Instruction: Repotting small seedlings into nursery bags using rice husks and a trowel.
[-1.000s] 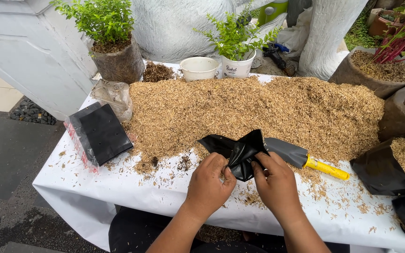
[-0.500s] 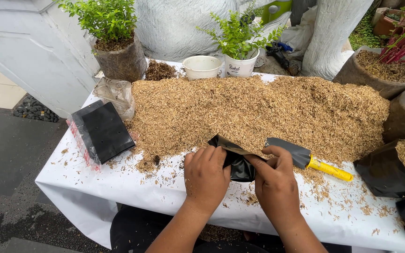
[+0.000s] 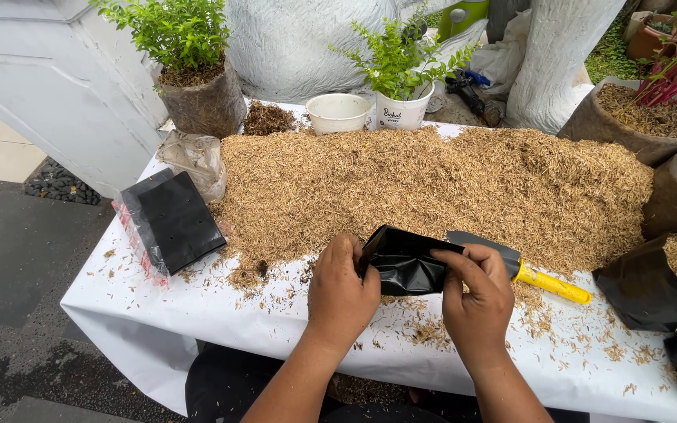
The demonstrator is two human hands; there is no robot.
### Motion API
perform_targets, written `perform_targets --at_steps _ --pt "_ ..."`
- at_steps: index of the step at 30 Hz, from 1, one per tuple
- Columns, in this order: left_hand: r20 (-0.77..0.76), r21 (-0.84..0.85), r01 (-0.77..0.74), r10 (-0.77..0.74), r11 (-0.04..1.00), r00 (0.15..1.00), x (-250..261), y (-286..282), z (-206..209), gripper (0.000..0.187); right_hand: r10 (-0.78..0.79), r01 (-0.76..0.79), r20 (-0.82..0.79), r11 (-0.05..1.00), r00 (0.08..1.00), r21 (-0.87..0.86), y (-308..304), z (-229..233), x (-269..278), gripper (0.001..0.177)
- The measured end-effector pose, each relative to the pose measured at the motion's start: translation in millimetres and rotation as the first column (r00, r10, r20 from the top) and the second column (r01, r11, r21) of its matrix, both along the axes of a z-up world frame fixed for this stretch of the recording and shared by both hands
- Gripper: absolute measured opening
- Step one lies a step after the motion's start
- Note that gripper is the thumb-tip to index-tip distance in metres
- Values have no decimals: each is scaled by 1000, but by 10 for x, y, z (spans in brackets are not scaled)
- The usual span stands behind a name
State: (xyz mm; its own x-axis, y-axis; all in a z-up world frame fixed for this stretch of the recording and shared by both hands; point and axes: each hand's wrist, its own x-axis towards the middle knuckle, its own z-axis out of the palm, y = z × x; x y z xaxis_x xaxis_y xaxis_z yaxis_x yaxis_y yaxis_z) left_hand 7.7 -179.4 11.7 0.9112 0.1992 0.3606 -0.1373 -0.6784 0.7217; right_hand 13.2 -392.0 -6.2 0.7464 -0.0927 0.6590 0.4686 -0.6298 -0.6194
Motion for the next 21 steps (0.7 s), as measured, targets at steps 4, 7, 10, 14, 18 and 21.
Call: perform_targets --at_steps 4,7,10,14,18,21 --pt "-128 -50 41 -47 998 991 -30 -92 153 36 102 -98 62 993 993 -60 39 57 -24 35" --pt "-25 54 74 -73 996 997 -54 -103 194 34 143 -135 114 988 983 -80 81 64 -35 38" --pt "255 215 -83 27 973 967 -183 -111 367 62 172 -150 168 979 971 -135 58 146 -40 37" --pt "332 461 -63 -106 885 937 -219 -105 611 33 339 -296 228 934 913 -202 94 388 -84 36" --pt "327 433 -25 -131 901 936 -80 -16 516 16 269 -219 273 955 924 -198 77 350 -40 30" --pt "271 369 15 -123 929 955 -99 -33 440 19 202 -132 292 962 935 -241 24 369 -23 36"
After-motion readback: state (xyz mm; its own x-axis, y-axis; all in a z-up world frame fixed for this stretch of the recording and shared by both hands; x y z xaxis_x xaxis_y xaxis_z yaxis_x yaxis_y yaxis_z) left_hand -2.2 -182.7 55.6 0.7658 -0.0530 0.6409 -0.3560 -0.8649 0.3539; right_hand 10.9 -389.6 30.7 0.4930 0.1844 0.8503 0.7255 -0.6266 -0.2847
